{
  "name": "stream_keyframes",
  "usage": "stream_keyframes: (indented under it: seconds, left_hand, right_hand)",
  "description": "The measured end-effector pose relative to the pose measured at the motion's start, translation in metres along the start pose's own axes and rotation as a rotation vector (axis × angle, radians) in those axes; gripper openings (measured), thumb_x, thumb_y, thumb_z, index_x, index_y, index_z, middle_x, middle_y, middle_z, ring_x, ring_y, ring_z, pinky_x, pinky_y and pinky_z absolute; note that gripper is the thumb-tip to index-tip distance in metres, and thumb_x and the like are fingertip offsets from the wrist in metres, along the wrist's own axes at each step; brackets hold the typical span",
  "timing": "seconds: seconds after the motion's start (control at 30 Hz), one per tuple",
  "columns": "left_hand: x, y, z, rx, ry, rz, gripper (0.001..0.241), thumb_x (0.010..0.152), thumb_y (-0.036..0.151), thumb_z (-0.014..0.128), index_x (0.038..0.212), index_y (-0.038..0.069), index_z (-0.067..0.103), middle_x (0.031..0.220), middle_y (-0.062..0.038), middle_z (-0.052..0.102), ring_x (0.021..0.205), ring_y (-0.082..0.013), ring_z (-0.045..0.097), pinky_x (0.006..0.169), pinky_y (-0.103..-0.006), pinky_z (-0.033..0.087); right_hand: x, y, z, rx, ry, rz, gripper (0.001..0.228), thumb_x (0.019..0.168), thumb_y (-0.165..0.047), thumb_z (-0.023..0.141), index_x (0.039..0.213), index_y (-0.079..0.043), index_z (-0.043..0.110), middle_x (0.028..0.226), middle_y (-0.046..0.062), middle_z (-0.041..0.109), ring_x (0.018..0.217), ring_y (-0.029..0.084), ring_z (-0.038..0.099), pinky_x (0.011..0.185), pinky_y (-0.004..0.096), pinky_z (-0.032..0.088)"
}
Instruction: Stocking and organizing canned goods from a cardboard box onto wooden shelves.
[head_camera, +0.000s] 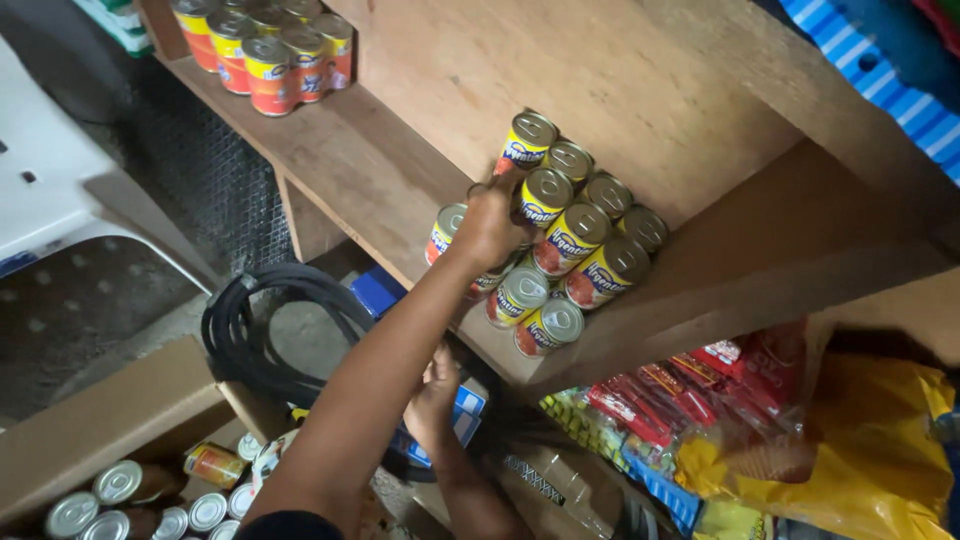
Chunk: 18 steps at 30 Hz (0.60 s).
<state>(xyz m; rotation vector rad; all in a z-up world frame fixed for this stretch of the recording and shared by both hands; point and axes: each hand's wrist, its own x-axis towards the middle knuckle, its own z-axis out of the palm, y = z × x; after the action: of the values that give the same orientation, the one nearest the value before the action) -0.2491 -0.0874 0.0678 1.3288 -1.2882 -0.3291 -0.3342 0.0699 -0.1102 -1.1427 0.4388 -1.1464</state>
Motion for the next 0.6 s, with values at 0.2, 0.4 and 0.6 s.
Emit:
stream_keyframes:
  seconds: [0.2,0.4,0.6]
  left_hand:
    - [-0.005,0.018,-0.021,-0.060,-0.033,-0.074,0.087,0.058,0.006,0.088,0.137,0.003,0.053,0.128,-0.025,0.063,0.114,-0.0401,0.066,0.098,-0.0437,0.055]
    - [-0.093,-0.022,-0.130,0.284,0.157,0.210,0.080,0.073,0.020,0.094,0.138,-0.001,0.053,0.130,-0.027,0.063,0.118,-0.0427,0.063,0.100,-0.0475,0.052]
    - [-0.275,-0.052,-0.268,0.172,0.136,-0.169,0.062,0.083,0.025,0.085,0.135,0.002,0.061,0.118,-0.018,0.070,0.103,-0.0303,0.075,0.090,-0.0375,0.059]
  right_hand:
    - [0.003,0.020,-0.018,0.085,-0.074,-0.061,0.035,0.103,0.002,0.075,0.133,-0.001,0.060,0.112,0.002,0.061,0.104,0.012,0.056,0.091,0.031,0.050]
    - [-0.004,-0.025,0.014,-0.279,-0.050,-0.069,0.005,0.102,-0.009,0.062,0.106,-0.005,0.063,0.095,0.002,0.064,0.084,0.011,0.059,0.076,0.026,0.055]
    - [-0.029,0.006,0.071,-0.307,-0.283,0.168,0.020,0.097,-0.007,0.073,0.114,-0.002,0.064,0.093,0.001,0.064,0.081,0.007,0.058,0.074,0.023,0.052]
